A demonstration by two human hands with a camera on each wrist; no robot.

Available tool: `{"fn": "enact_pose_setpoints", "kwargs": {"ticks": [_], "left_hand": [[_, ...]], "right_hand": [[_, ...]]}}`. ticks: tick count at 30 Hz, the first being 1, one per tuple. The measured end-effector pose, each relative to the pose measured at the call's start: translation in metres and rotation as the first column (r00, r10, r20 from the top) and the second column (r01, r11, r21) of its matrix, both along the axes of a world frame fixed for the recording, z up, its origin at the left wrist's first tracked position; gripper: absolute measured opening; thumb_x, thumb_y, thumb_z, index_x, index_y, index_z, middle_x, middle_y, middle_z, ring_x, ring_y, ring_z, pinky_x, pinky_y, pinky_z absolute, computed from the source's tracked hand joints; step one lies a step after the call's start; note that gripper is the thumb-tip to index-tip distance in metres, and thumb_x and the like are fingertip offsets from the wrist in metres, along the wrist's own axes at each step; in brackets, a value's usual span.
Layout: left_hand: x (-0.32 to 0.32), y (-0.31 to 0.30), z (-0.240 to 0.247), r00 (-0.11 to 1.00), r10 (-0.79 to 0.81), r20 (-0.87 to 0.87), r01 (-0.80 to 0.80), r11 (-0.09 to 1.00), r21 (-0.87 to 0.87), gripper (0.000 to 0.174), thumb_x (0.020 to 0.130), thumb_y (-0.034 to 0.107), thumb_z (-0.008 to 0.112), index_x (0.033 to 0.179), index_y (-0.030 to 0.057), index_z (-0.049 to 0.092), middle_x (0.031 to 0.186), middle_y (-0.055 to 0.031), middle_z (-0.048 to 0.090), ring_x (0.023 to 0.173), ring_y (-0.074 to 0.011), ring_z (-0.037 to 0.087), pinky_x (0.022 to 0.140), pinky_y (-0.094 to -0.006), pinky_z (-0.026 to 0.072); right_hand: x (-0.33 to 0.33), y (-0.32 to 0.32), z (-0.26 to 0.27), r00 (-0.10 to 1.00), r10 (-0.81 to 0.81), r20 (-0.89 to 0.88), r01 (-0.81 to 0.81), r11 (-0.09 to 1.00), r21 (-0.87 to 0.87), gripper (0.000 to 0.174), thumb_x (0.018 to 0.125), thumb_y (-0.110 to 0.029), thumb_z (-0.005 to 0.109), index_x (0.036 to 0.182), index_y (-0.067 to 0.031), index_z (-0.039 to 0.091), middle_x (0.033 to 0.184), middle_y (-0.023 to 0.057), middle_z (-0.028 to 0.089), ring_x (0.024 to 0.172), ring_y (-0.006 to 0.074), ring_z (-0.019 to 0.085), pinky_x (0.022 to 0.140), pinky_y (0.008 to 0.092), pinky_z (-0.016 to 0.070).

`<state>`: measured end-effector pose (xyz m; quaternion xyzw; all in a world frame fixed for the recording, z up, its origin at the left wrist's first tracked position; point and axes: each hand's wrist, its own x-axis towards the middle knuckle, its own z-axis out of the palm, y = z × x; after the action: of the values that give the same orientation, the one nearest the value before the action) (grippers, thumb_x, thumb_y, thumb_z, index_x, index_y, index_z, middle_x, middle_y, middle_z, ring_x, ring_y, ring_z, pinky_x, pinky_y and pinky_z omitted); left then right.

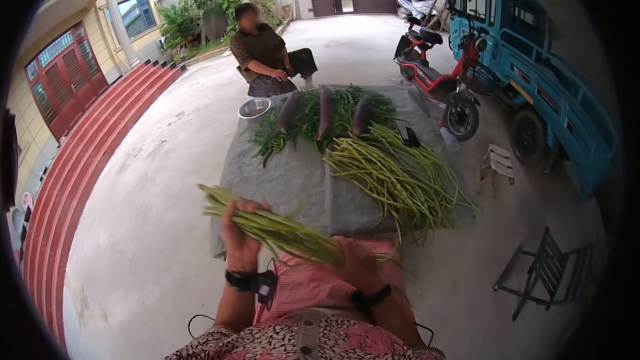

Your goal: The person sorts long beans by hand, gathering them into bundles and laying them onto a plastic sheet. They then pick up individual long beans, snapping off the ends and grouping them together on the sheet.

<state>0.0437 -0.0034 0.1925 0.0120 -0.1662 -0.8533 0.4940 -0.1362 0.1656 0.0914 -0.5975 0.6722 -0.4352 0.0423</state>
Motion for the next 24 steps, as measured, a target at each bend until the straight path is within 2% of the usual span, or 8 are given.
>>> {"fn": "enact_pose_setpoints", "kwargs": {"ticks": [6, 8, 10, 12, 13, 17, 21, 24], "left_hand": [[0.105, -0.01, 0.113, 0.923, 0.339, -0.181, -0.382, 0.856, -0.347, 0.017, 0.094, 0.017, 0.055, 0.083, 0.0049, 0.054, 0.08, -0.006, 0.058, 0.083, -0.0184, 0.056, 0.098, -0.0409, 0.0401], [0.146, -0.007, 0.146, 0.842, 0.513, -0.167, -0.513, 0.664, -0.545, 0.016, 0.095, 0.017, 0.053, 0.085, 0.0046, 0.053, 0.084, -0.0062, 0.058, 0.086, -0.0182, 0.055, 0.098, -0.0398, 0.0396], [0.167, 0.011, 0.178, 0.677, 0.711, -0.192, -0.589, 0.366, -0.72, 0.019, 0.096, 0.02, 0.053, 0.092, 0.0016, 0.057, 0.09, -0.0089, 0.059, 0.092, -0.0213, 0.057, 0.097, -0.0394, 0.0427], [0.156, 0.034, 0.201, 0.46, 0.86, -0.221, -0.737, 0.231, -0.635, 0.018, 0.097, 0.018, 0.051, 0.094, 0.0014, 0.055, 0.085, -0.0061, 0.056, 0.092, -0.0196, 0.055, 0.099, -0.0391, 0.0397], [0.16, 0.034, 0.206, 0.463, 0.861, -0.209, -0.695, 0.207, -0.688, 0.019, 0.097, 0.019, 0.052, 0.1, 0.0003, 0.056, 0.087, -0.0068, 0.058, 0.092, -0.0198, 0.057, 0.098, -0.0385, 0.0411], [0.148, 0.024, 0.207, 0.364, 0.931, 0.009, -0.528, 0.214, -0.822, 0.015, 0.094, 0.014, 0.057, 0.1, -0.0001, 0.058, 0.089, -0.0086, 0.061, 0.086, -0.0183, 0.059, 0.089, -0.0343, 0.0453], [0.138, -0.006, 0.198, 0.248, 0.968, 0.02, -0.533, 0.154, -0.832, 0.016, 0.093, 0.014, 0.061, 0.1, 0.0006, 0.059, 0.09, -0.0076, 0.061, 0.084, -0.0158, 0.059, 0.077, -0.029, 0.0462], [0.16, -0.035, 0.195, 0.323, 0.933, 0.161, -0.656, 0.343, -0.673, 0.019, 0.092, 0.017, 0.063, 0.101, 0.0013, 0.059, 0.091, -0.007, 0.062, 0.086, -0.0162, 0.059, 0.078, -0.0288, 0.0466]], "right_hand": [[-0.008, -0.005, -0.061, 0.996, -0.084, 0.024, 0.084, 0.996, 0.002, 0.057, 0.074, -0.016, 0.076, 0.124, -0.0052, 0.05, 0.112, 0.0173, 0.059, 0.102, 0.0345, 0.059, 0.087, 0.0429, 0.0491], [-0.009, -0.004, -0.067, 0.992, -0.114, 0.047, 0.113, 0.993, 0.025, 0.056, 0.076, -0.015, 0.075, 0.124, -0.0033, 0.05, 0.113, 0.018, 0.059, 0.104, 0.0354, 0.059, 0.09, 0.0427, 0.0481], [-0.008, -0.007, -0.068, 0.985, -0.163, 0.05, 0.16, 0.985, 0.069, 0.055, 0.078, -0.018, 0.074, 0.124, -0.0015, 0.049, 0.114, 0.0186, 0.06, 0.107, 0.0366, 0.058, 0.094, 0.0424, 0.0467], [-0.007, -0.008, -0.071, 0.978, -0.159, 0.138, 0.15, 0.986, 0.073, 0.053, 0.078, -0.017, 0.074, 0.123, -0.0014, 0.05, 0.115, 0.018, 0.06, 0.106, 0.0354, 0.058, 0.093, 0.0417, 0.0473], [-0.006, -0.008, -0.072, 0.971, -0.156, 0.181, 0.144, 0.987, 0.079, 0.052, 0.078, -0.016, 0.073, 0.123, -0.0014, 0.051, 0.115, 0.0177, 0.06, 0.106, 0.0348, 0.059, 0.093, 0.0414, 0.0477], [-0.003, -0.007, -0.068, 0.948, -0.102, 0.302, 0.079, 0.993, 0.087, 0.048, 0.079, -0.014, 0.071, 0.122, -0.0023, 0.052, 0.111, 0.0166, 0.061, 0.103, 0.0312, 0.06, 0.089, 0.0392, 0.0496], [-0.004, -0.005, -0.075, 0.921, -0.082, 0.381, 0.023, 0.987, 0.156, 0.043, 0.081, -0.01, 0.069, 0.119, -0.0012, 0.053, 0.104, 0.0139, 0.062, 0.094, 0.0258, 0.063, 0.081, 0.036, 0.0521], [-0.007, 0.0, -0.081, 0.921, -0.096, 0.378, 0.007, 0.973, 0.231, 0.042, 0.082, -0.012, 0.068, 0.12, -0.002, 0.053, 0.097, 0.0132, 0.064, 0.086, 0.0264, 0.065, 0.076, 0.0362, 0.0531]]}}
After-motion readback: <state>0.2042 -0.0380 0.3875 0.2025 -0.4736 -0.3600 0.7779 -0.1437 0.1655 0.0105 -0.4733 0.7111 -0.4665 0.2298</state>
